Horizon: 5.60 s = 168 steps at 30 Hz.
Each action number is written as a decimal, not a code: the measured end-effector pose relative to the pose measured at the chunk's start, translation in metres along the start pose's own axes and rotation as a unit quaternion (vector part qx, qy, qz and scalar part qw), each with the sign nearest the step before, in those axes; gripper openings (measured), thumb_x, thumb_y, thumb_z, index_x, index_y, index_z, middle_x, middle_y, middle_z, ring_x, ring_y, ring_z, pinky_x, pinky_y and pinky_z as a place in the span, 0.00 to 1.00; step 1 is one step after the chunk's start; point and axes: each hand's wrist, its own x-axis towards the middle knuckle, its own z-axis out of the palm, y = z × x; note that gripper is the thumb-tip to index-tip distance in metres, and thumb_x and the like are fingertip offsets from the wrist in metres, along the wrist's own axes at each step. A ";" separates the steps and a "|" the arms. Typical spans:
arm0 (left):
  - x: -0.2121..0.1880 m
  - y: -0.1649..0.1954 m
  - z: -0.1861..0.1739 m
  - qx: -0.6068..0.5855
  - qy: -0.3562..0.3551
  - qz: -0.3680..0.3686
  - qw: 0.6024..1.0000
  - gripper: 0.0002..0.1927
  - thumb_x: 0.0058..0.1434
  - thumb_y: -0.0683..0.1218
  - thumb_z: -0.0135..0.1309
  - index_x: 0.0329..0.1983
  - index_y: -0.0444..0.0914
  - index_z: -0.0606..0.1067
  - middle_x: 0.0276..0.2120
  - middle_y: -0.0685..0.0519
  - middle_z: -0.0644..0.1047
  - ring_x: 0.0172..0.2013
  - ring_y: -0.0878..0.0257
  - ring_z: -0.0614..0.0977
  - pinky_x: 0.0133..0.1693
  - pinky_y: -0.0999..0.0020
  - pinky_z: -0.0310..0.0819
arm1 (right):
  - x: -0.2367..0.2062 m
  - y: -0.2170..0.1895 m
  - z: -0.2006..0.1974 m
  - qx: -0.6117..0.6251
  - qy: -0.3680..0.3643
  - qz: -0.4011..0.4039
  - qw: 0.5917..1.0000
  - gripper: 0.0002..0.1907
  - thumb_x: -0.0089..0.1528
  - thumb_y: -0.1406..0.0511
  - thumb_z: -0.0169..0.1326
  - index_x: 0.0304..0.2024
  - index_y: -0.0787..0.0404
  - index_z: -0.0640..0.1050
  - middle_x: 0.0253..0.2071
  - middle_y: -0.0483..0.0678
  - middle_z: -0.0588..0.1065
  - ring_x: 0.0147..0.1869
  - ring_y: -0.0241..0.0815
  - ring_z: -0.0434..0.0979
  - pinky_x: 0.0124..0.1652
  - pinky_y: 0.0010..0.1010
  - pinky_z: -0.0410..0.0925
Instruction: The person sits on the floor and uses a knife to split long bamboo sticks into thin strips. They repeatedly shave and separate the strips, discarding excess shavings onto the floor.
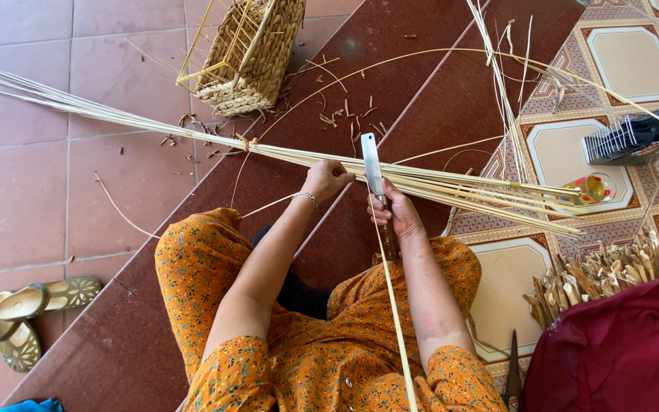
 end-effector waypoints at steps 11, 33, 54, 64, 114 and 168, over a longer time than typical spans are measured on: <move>0.002 -0.001 0.009 -0.019 0.050 0.058 0.997 0.13 0.58 0.51 0.63 0.38 0.38 0.84 0.31 0.47 0.84 0.32 0.57 0.85 0.40 0.61 0.79 | 0.000 0.003 -0.008 0.091 -0.042 -0.003 0.995 0.23 0.73 0.48 0.40 0.61 0.55 0.66 0.24 0.40 0.64 0.19 0.26 0.57 0.20 0.18 0.57; -0.020 0.108 -0.084 -0.042 -0.080 0.231 0.969 0.14 0.61 0.52 0.63 0.29 0.36 0.83 0.22 0.53 0.82 0.20 0.71 0.77 0.22 0.71 0.72 | -0.035 -0.043 0.015 0.179 -0.351 -0.060 0.917 0.23 0.76 0.51 0.38 0.62 0.57 0.72 0.19 0.41 0.63 0.13 0.26 0.57 0.12 0.18 0.58; -0.206 0.185 -0.181 -0.047 -0.135 0.467 0.873 0.05 0.59 0.41 0.63 0.35 0.35 0.79 0.25 0.50 0.74 0.26 0.55 0.80 0.27 0.61 0.71 | -0.169 -0.028 0.110 -0.120 -0.373 -0.195 0.899 0.20 0.75 0.55 0.50 0.56 0.66 0.74 0.25 0.48 0.73 0.20 0.34 0.69 0.20 0.26 0.62; -0.230 0.195 -0.202 -0.104 -0.185 0.577 0.789 0.11 0.54 0.46 0.60 0.35 0.34 0.78 0.28 0.52 0.78 0.26 0.63 0.84 0.25 0.68 0.76 | -0.200 -0.047 0.164 -0.308 -0.439 -0.293 0.791 0.21 0.81 0.63 0.42 0.74 0.67 0.63 0.44 0.55 0.77 0.43 0.49 0.81 0.43 0.35 0.75; -0.065 0.030 -0.124 0.008 0.064 0.217 0.974 0.16 0.58 0.53 0.67 0.33 0.35 0.81 0.25 0.50 0.79 0.25 0.61 0.79 0.30 0.65 0.75 | 0.001 -0.078 -0.090 0.133 -0.082 -0.161 0.975 0.28 0.77 0.50 0.38 0.76 0.52 0.60 0.24 0.40 0.60 0.20 0.27 0.55 0.22 0.20 0.58; -0.027 -0.048 -0.073 -0.161 -0.020 0.115 0.980 0.08 0.62 0.46 0.63 0.37 0.36 0.81 0.29 0.58 0.80 0.32 0.73 0.76 0.38 0.73 0.76 | 0.050 0.008 -0.001 0.076 -0.181 0.009 0.981 0.30 0.69 0.48 0.47 0.66 0.58 0.66 0.20 0.40 0.62 0.16 0.27 0.54 0.17 0.20 0.55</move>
